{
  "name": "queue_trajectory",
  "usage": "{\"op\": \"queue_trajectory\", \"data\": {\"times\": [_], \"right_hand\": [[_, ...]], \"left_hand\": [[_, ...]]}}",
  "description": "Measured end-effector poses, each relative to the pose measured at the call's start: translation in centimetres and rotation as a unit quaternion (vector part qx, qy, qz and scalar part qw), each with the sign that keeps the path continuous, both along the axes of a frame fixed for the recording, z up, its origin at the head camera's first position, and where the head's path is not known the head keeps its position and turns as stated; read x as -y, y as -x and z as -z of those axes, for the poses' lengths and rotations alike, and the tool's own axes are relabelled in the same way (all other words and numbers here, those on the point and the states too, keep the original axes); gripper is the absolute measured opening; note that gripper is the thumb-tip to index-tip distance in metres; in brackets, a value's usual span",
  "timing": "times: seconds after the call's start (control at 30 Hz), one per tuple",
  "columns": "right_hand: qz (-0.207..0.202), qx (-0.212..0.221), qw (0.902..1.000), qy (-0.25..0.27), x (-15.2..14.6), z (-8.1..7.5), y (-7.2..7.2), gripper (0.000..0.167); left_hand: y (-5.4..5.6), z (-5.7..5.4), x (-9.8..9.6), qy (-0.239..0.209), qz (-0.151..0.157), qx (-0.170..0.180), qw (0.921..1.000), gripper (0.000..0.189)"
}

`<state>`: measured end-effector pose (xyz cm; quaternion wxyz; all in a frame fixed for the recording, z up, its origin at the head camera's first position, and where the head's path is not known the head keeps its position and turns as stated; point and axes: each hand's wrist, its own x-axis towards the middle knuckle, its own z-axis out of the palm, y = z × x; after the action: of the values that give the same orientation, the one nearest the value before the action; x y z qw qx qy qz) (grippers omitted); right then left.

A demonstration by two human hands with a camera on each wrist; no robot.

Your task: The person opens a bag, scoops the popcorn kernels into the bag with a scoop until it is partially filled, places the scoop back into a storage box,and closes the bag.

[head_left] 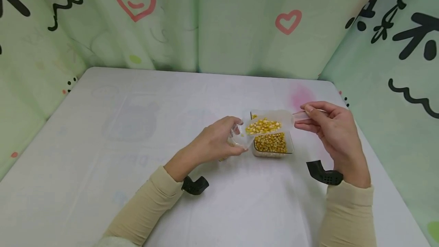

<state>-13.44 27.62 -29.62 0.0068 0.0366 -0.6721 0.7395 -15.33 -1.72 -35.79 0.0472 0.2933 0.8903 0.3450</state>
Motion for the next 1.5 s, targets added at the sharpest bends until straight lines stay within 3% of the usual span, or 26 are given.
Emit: {"op": "queue_trajectory", "data": {"times": [0.4,0.77,1.5], "right_hand": [[0.004,-0.023,0.9997,-0.007,0.7,-0.2,-0.2,0.019],[0.033,-0.026,0.9966,-0.071,1.4,-0.4,-0.5,0.023],[0.038,-0.044,0.9932,-0.101,2.0,-1.2,-1.1,0.032]], "left_hand": [[0.0,0.0,0.0,0.002,0.005,-0.023,0.9997,0.068],[0.0,0.0,0.1,0.001,0.005,-0.021,0.9998,0.067],[0.0,-0.1,0.1,0.002,-0.001,-0.025,0.9997,0.067]]}}
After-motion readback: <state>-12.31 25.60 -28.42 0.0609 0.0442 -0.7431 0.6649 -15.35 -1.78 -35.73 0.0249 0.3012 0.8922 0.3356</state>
